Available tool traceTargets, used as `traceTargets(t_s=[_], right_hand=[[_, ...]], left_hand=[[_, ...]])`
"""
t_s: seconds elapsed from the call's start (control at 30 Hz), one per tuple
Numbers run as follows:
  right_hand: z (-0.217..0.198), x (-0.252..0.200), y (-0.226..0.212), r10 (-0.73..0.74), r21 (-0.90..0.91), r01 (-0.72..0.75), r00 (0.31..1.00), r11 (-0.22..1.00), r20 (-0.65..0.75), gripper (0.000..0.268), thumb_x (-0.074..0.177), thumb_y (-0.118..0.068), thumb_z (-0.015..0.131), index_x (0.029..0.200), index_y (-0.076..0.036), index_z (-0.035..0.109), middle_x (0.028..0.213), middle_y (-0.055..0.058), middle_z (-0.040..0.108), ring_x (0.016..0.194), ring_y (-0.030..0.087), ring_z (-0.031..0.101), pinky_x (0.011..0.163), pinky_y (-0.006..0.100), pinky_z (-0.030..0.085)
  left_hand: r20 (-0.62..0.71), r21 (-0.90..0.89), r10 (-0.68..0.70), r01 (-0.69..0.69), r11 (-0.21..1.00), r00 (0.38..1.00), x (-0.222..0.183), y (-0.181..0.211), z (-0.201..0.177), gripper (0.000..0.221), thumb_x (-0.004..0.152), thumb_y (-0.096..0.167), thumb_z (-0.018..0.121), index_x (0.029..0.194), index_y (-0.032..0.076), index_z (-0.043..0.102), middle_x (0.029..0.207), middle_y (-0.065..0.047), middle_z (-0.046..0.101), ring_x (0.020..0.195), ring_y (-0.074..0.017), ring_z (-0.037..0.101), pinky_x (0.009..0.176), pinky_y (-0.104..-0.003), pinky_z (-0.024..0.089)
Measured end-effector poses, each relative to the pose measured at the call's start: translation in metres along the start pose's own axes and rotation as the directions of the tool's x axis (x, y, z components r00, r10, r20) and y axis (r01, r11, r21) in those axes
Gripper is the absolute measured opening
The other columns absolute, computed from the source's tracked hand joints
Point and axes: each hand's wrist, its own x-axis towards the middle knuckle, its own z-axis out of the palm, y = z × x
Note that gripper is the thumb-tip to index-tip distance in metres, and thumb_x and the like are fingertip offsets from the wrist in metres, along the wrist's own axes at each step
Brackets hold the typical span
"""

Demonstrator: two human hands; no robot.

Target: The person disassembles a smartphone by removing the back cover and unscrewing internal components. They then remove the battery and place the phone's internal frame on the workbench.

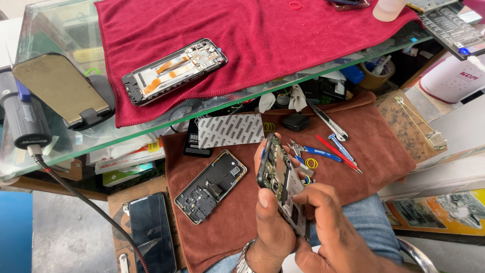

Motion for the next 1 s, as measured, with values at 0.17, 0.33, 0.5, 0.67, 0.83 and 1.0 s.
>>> traceTargets(t_s=[0.17,0.33,0.5,0.67,0.83,1.0], right_hand=[[0.005,-0.003,0.000,0.017,-0.035,-0.017,1.000,0.999,-0.017,0.072,0.071,-0.012,0.069,0.134,0.001,0.037,0.125,0.022,0.042,0.110,0.031,0.053,0.093,0.046,0.048],[0.002,0.003,0.003,0.020,-0.031,-0.019,0.999,0.999,0.031,0.070,0.070,-0.008,0.071,0.130,0.001,0.035,0.121,0.021,0.042,0.111,0.032,0.049,0.093,0.045,0.049],[-0.002,0.007,0.002,-0.015,-0.040,0.017,0.999,0.999,0.039,0.059,0.068,-0.003,0.070,0.120,-0.002,0.043,0.121,0.018,0.045,0.113,0.030,0.053,0.099,0.044,0.047],[-0.010,0.001,0.008,0.100,0.254,-0.107,0.994,0.961,0.038,0.043,0.083,-0.002,0.069,0.121,0.000,0.050,0.116,0.018,0.056,0.108,0.024,0.056,0.096,0.039,0.049],[-0.013,0.000,0.015,0.111,0.087,-0.102,0.988,0.991,-0.105,0.020,0.095,-0.015,0.077,0.110,-0.003,0.070,0.108,0.009,0.070,0.092,0.016,0.069,0.077,0.027,0.059],[-0.013,0.005,0.006,0.099,-0.031,-0.103,0.989,0.994,-0.110,0.013,0.098,-0.013,0.064,0.105,-0.002,0.062,0.098,0.009,0.067,0.085,0.019,0.066,0.071,0.030,0.057]], left_hand=[[-0.008,-0.062,-0.016,0.016,0.998,1.000,-0.001,-0.004,0.004,0.108,0.087,0.076,0.056,0.158,-0.001,0.030,0.130,-0.010,0.044,0.116,-0.0222,0.047,0.104,-0.041,0.044],[0.027,-0.045,-0.044,0.045,0.998,0.999,0.001,-0.008,-0.001,0.108,0.087,0.077,0.055,0.159,0.000,0.029,0.125,-0.010,0.045,0.111,-0.0208,0.047,0.099,-0.039,0.045],[0.097,0.057,-0.082,0.077,0.995,0.992,0.000,-0.008,-0.006,0.106,0.090,0.077,0.054,0.160,0.002,0.031,0.127,-0.010,0.046,0.112,-0.0197,0.047,0.102,-0.037,0.043],[0.061,-0.126,-0.140,0.147,0.981,0.988,0.003,-0.010,-0.005,0.103,0.088,0.075,0.056,0.160,0.005,0.030,0.122,-0.013,0.048,0.108,-0.0217,0.049,0.097,-0.039,0.046],[0.115,-0.057,-0.166,0.173,0.983,0.979,0.002,-0.006,-0.008,0.103,0.088,0.076,0.055,0.158,0.005,0.030,0.129,-0.011,0.049,0.114,-0.0201,0.050,0.099,-0.038,0.046],[0.171,0.026,-0.195,0.193,0.981,0.966,0.002,-0.004,-0.010,0.105,0.089,0.078,0.053,0.160,0.005,0.029,0.126,-0.013,0.049,0.112,-0.0206,0.049,0.098,-0.037,0.045]])
